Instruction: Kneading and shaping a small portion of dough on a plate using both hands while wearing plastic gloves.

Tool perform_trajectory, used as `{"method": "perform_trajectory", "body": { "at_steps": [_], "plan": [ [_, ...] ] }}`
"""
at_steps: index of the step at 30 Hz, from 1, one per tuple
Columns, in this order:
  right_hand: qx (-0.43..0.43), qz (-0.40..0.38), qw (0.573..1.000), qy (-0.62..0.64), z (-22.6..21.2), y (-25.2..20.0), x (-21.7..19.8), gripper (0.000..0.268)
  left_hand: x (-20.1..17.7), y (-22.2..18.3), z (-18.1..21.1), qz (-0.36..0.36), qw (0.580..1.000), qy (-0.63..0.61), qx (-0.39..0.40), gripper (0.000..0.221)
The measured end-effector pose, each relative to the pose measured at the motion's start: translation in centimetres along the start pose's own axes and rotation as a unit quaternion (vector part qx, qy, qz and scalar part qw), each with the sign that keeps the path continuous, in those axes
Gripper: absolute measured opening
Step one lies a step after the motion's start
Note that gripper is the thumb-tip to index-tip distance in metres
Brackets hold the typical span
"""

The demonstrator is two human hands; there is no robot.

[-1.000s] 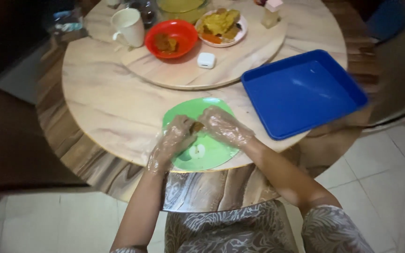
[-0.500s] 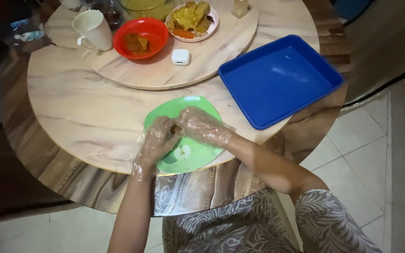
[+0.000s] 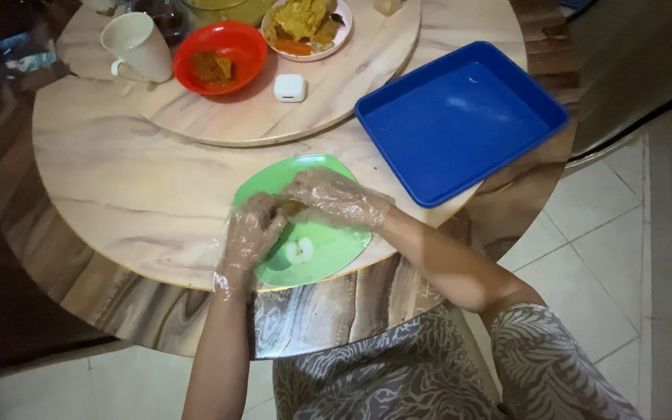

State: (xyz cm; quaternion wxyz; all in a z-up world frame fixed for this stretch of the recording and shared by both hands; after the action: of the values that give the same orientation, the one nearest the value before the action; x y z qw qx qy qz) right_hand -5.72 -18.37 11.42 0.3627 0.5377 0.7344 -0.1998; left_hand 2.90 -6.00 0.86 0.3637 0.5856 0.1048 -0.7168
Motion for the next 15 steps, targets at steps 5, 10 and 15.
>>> {"method": "perform_trajectory", "body": {
  "at_steps": [5,10,15],
  "plan": [
    [0.015,-0.029,0.999,0.004,0.3,1.0,1.6,0.019,0.4,-0.5,-0.1,-0.003,0.998,0.050,0.029,0.033],
    [0.056,0.001,0.988,0.144,6.3,1.8,4.9,0.025,2.3,-0.8,0.3,-0.015,0.994,0.092,0.057,0.032],
    [0.030,0.002,0.994,0.101,17.2,5.4,14.4,0.023,7.7,0.3,-2.9,-0.076,0.992,0.100,0.031,0.035]
  ]
}}
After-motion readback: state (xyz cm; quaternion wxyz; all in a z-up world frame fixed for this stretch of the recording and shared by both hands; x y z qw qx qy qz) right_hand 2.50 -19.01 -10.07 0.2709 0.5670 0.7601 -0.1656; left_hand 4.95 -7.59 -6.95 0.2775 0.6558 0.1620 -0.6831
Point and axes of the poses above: each hand's wrist, its own y-axis towards the middle knuckle, its own x-axis out of the palm, z = x × y, the point moved 6 cm from there along y, towards the middle knuckle, and after that the axes turned 13 degrees about y, right-handed, at the moved point
